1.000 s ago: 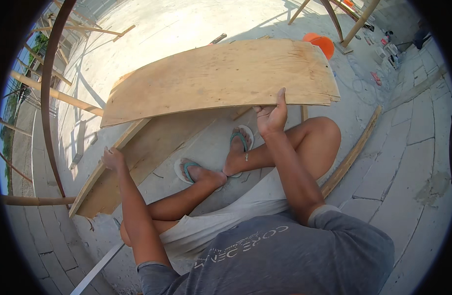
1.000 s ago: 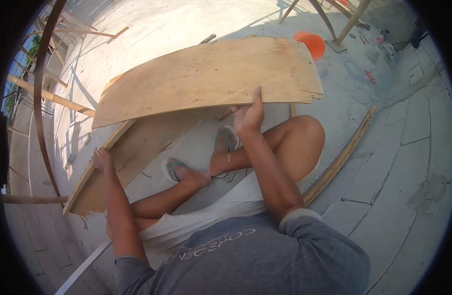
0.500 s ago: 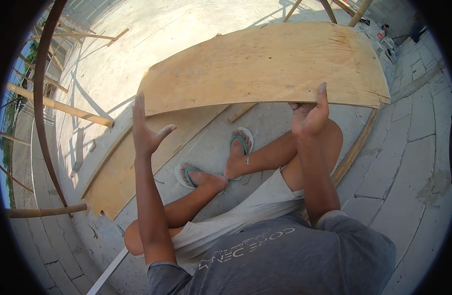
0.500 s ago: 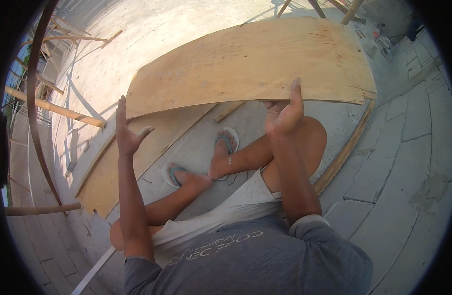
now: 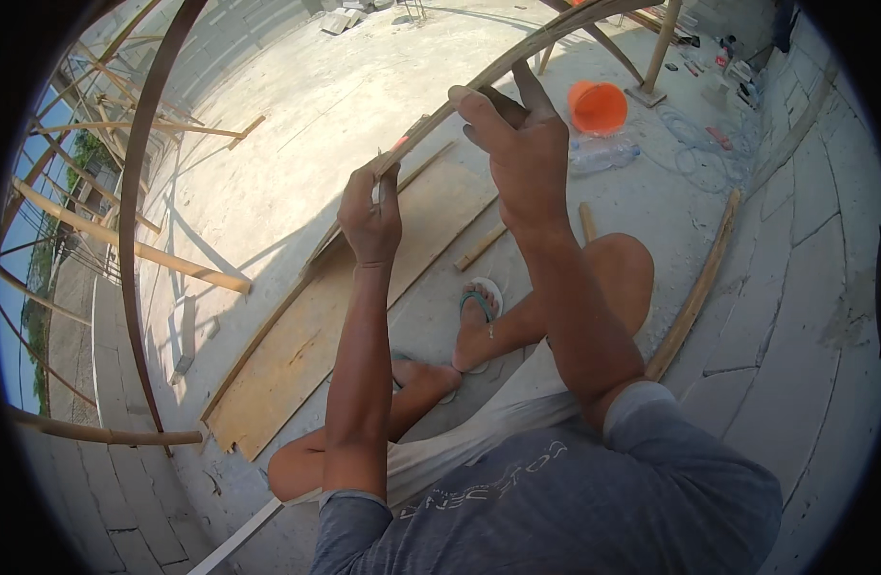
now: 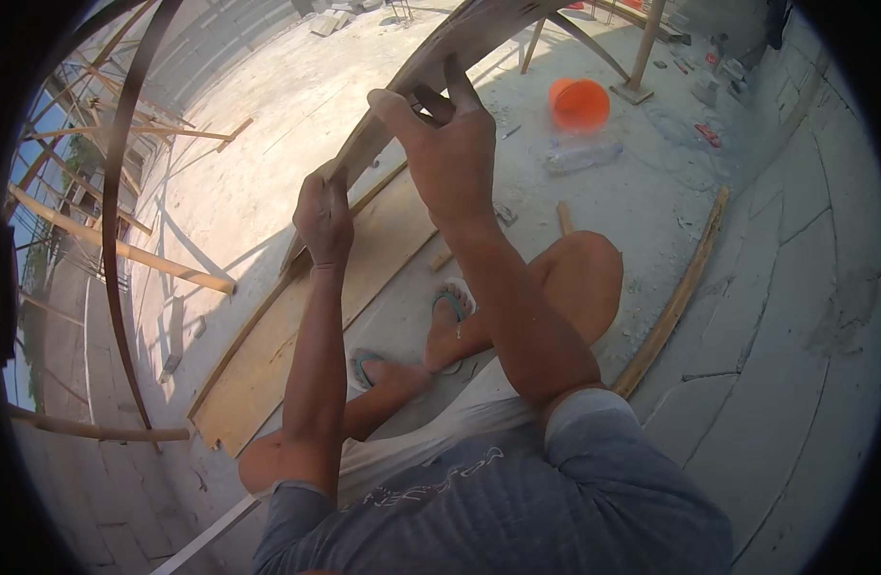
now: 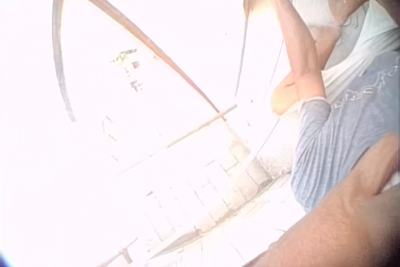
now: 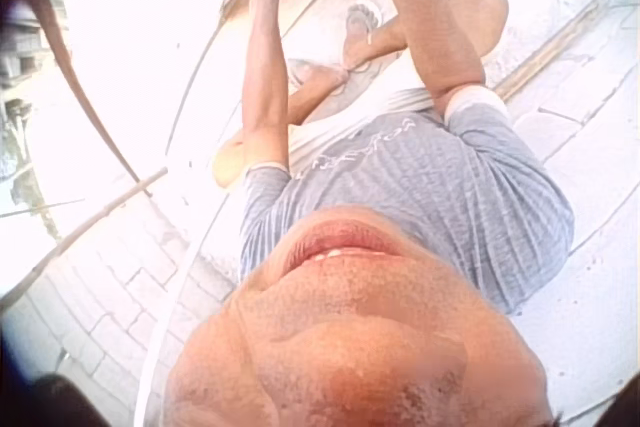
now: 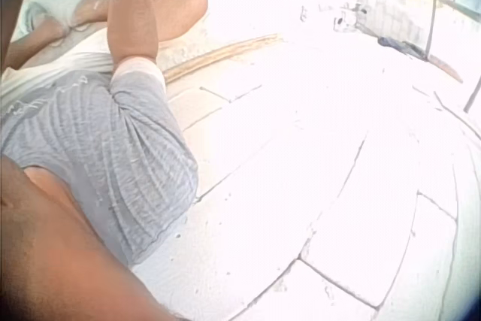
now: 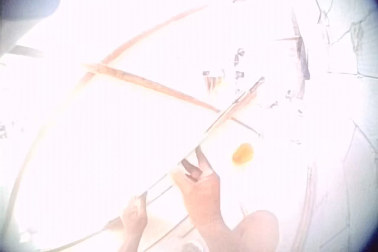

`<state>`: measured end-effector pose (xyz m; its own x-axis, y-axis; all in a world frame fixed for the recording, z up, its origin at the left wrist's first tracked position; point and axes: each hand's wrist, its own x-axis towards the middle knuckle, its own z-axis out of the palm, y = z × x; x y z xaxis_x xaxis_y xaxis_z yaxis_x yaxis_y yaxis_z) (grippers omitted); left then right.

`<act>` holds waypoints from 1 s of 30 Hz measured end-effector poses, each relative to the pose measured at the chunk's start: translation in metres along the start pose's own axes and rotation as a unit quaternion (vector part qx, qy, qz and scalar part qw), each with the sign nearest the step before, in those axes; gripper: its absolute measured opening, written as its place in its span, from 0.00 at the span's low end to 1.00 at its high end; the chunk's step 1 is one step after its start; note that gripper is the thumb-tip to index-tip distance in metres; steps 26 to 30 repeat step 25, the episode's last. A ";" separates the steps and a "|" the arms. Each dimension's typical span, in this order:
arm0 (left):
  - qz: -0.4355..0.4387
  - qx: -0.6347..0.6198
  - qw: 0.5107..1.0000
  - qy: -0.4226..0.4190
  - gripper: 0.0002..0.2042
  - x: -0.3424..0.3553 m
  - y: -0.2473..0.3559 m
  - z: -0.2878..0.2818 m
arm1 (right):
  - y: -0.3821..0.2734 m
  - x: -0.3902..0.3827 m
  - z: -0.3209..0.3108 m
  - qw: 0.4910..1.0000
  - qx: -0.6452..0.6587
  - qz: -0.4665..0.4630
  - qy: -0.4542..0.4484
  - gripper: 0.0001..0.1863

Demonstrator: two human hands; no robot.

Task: The person prepares a curved wooden formwork component by hand, using a small hatchet to clean and smooth the edges of the plywood and a wooden support piece, then fits the pieces together and aligns them on the ground.

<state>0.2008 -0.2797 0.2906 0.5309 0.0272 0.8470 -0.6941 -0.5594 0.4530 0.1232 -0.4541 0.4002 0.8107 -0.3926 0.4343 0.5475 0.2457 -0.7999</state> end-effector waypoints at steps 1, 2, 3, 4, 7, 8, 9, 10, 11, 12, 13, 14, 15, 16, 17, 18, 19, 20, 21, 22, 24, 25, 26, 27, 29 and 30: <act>-0.038 -0.006 0.999 0.032 0.07 0.015 0.003 -0.013 | 0.000 0.000 0.013 0.996 0.049 -0.069 -0.037 0.42; -0.047 -0.004 0.998 0.037 0.07 0.028 0.000 -0.028 | 0.000 -0.001 0.020 0.994 0.058 -0.060 -0.066 0.41; -0.056 -0.002 0.998 0.042 0.08 0.039 -0.001 -0.041 | 0.002 -0.002 0.023 0.992 0.066 -0.051 -0.097 0.40; -0.062 -0.020 0.996 0.056 0.09 0.046 0.010 -0.051 | 0.004 -0.004 0.021 0.991 0.076 -0.056 -0.096 0.40; -0.066 -0.049 0.991 0.105 0.11 0.055 0.008 -0.082 | 0.012 -0.022 0.008 0.994 0.038 -0.032 -0.093 0.32; -0.055 -0.074 0.988 0.124 0.11 0.055 0.014 -0.095 | 0.019 -0.033 0.004 0.997 0.035 -0.001 -0.068 0.26; -0.045 -0.099 0.984 0.142 0.10 0.058 0.020 -0.107 | 0.027 -0.039 0.002 0.998 0.031 0.032 -0.045 0.20; -0.049 -0.108 0.980 0.159 0.10 0.064 0.024 -0.122 | 0.034 -0.041 -0.001 0.997 0.038 0.036 -0.051 0.20; -0.059 -0.116 0.975 0.177 0.11 0.069 0.033 -0.133 | 0.043 -0.042 -0.006 0.998 0.000 0.052 -0.045 0.17; -0.051 -0.159 0.967 0.194 0.12 0.079 0.042 -0.140 | 0.050 -0.044 -0.010 0.996 -0.038 0.068 -0.041 0.14; -0.057 -0.144 0.968 0.195 0.13 0.089 0.049 -0.151 | 0.053 -0.044 -0.015 0.994 -0.033 0.081 -0.058 0.14; -0.064 -0.126 0.970 0.197 0.14 0.097 0.052 -0.164 | 0.055 -0.042 -0.019 0.993 -0.055 0.096 -0.044 0.14; -0.072 -0.104 0.970 0.207 0.14 0.103 0.055 -0.173 | 0.058 -0.039 -0.021 0.990 -0.077 0.109 -0.032 0.13; -0.077 -0.136 0.967 0.199 0.14 0.109 0.057 -0.177 | 0.063 -0.036 -0.023 0.991 -0.088 0.095 -0.030 0.14; -0.079 -0.167 0.964 0.193 0.15 0.110 0.056 -0.185 | 0.066 -0.036 -0.021 0.992 -0.096 0.079 -0.031 0.14; -0.084 -0.148 0.964 0.204 0.15 0.104 0.049 -0.192 | 0.068 -0.040 -0.019 0.990 -0.107 0.085 -0.035 0.19; -0.086 -0.191 0.958 0.195 0.16 0.102 0.037 -0.197 | 0.072 -0.040 -0.011 0.991 -0.096 0.082 -0.052 0.19; -0.085 -0.233 0.951 0.186 0.16 0.099 0.029 -0.203 | 0.078 -0.046 -0.004 0.990 -0.110 0.072 -0.058 0.23; -0.074 -0.220 0.952 0.198 0.16 0.095 0.023 -0.206 | 0.081 -0.050 0.002 0.989 -0.123 0.060 -0.063 0.26; -0.087 -0.246 0.944 0.202 0.18 0.089 0.019 -0.204 | 0.083 -0.051 0.004 0.984 -0.120 0.070 -0.108 0.30; -0.104 -0.271 0.938 0.191 0.23 0.075 0.005 -0.212 | 0.093 -0.057 0.013 0.980 -0.125 0.055 -0.142 0.29; -0.108 -0.260 0.940 0.192 0.24 0.070 0.004 -0.216 | 0.099 -0.062 0.013 0.976 -0.137 0.048 -0.164 0.28; -0.108 -0.260 0.940 0.192 0.24 0.070 0.004 -0.216 | 0.099 -0.062 0.013 0.976 -0.137 0.048 -0.164 0.28; -0.108 -0.260 0.940 0.192 0.24 0.070 0.004 -0.216 | 0.099 -0.062 0.013 0.976 -0.137 0.048 -0.164 0.28; -0.108 -0.260 0.940 0.192 0.24 0.070 0.004 -0.216 | 0.099 -0.062 0.013 0.976 -0.137 0.048 -0.164 0.28; -0.108 -0.260 0.940 0.192 0.24 0.070 0.004 -0.216 | 0.099 -0.062 0.013 0.976 -0.137 0.048 -0.164 0.28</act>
